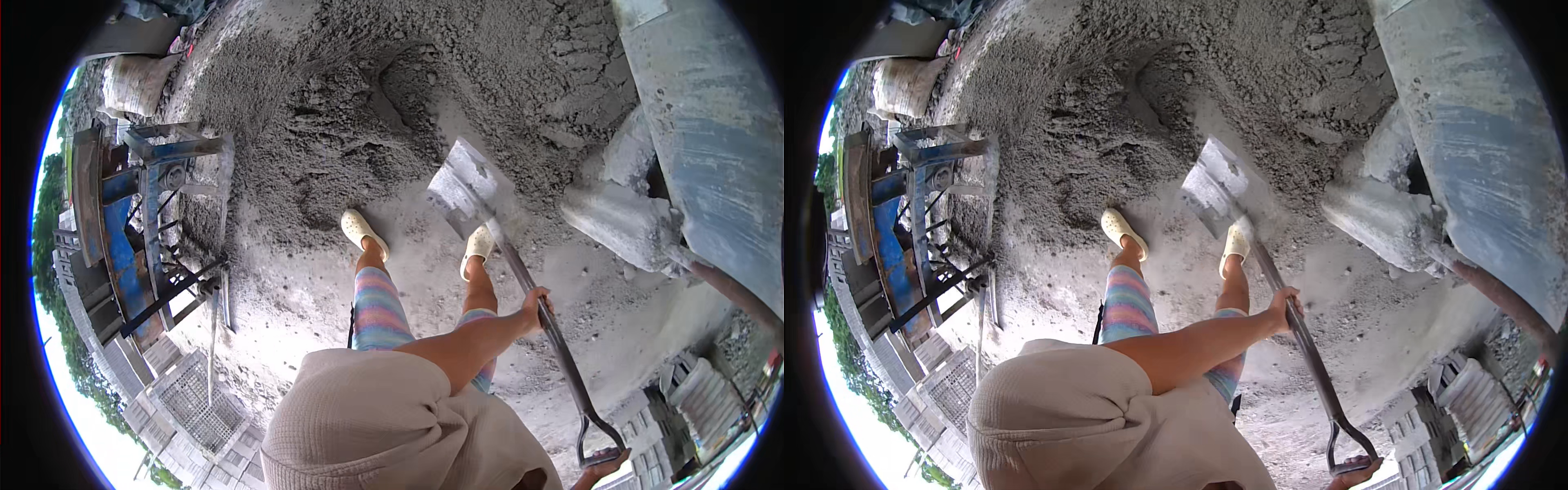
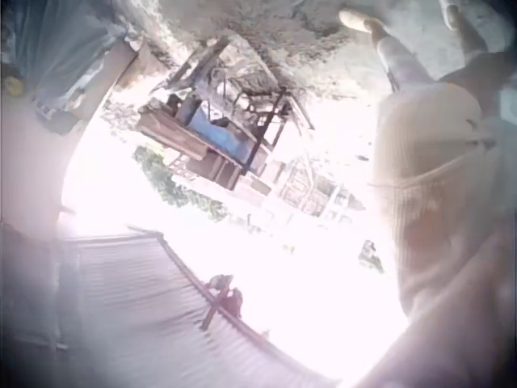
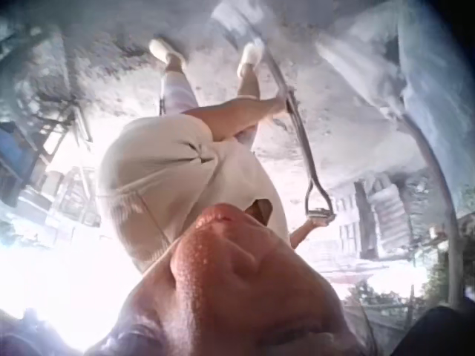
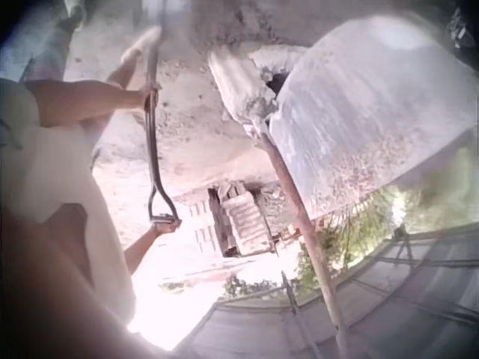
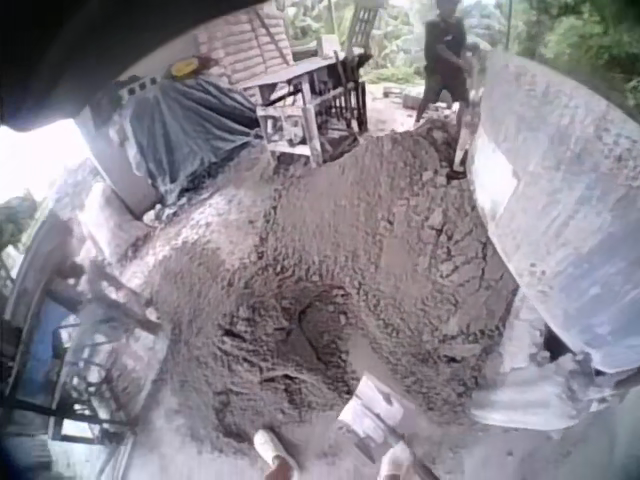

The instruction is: The person uses a shovel to scoop wet concrete from a pile and transfer it into a cement mixer. They repeatedly lift and pour the material while another person works nearby.

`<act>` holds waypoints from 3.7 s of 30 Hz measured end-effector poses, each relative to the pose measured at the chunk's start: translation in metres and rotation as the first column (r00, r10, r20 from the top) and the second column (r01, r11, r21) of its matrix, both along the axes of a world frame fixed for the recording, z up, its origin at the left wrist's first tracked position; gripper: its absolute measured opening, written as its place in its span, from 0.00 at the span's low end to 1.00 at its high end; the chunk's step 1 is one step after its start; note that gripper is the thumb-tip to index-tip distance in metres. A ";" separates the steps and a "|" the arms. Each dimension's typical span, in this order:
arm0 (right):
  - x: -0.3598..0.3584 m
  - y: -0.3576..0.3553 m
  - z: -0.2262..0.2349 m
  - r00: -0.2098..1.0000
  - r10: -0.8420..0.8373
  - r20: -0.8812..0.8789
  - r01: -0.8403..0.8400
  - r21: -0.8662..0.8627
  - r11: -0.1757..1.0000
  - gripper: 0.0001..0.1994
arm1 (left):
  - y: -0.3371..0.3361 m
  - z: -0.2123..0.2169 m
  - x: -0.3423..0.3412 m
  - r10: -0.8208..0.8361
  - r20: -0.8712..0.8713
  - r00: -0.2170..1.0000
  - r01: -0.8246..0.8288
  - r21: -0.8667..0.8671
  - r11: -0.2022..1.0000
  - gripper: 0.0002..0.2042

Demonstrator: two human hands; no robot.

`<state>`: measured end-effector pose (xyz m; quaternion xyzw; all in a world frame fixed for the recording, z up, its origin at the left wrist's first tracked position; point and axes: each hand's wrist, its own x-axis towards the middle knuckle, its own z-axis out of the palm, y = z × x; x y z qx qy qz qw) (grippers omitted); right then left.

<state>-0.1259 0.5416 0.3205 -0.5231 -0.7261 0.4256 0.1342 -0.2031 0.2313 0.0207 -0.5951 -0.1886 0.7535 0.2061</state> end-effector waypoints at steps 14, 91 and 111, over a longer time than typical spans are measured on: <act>-0.088 -0.255 -0.304 0.916 0.356 0.187 -0.228 -0.487 0.843 0.20 | -0.321 -0.197 0.005 0.201 0.147 0.969 -0.110 -0.472 0.875 0.10; -0.046 -0.206 -0.187 0.998 0.055 -0.001 -0.038 -0.731 0.681 0.32 | -0.297 0.018 -0.004 0.136 -0.236 0.962 -0.251 -0.574 0.779 0.08; -0.130 -0.218 -0.337 0.963 0.173 0.206 -0.029 -0.560 0.828 0.25 | -0.247 -0.275 -0.037 0.174 0.091 0.981 -0.119 -0.428 0.896 0.06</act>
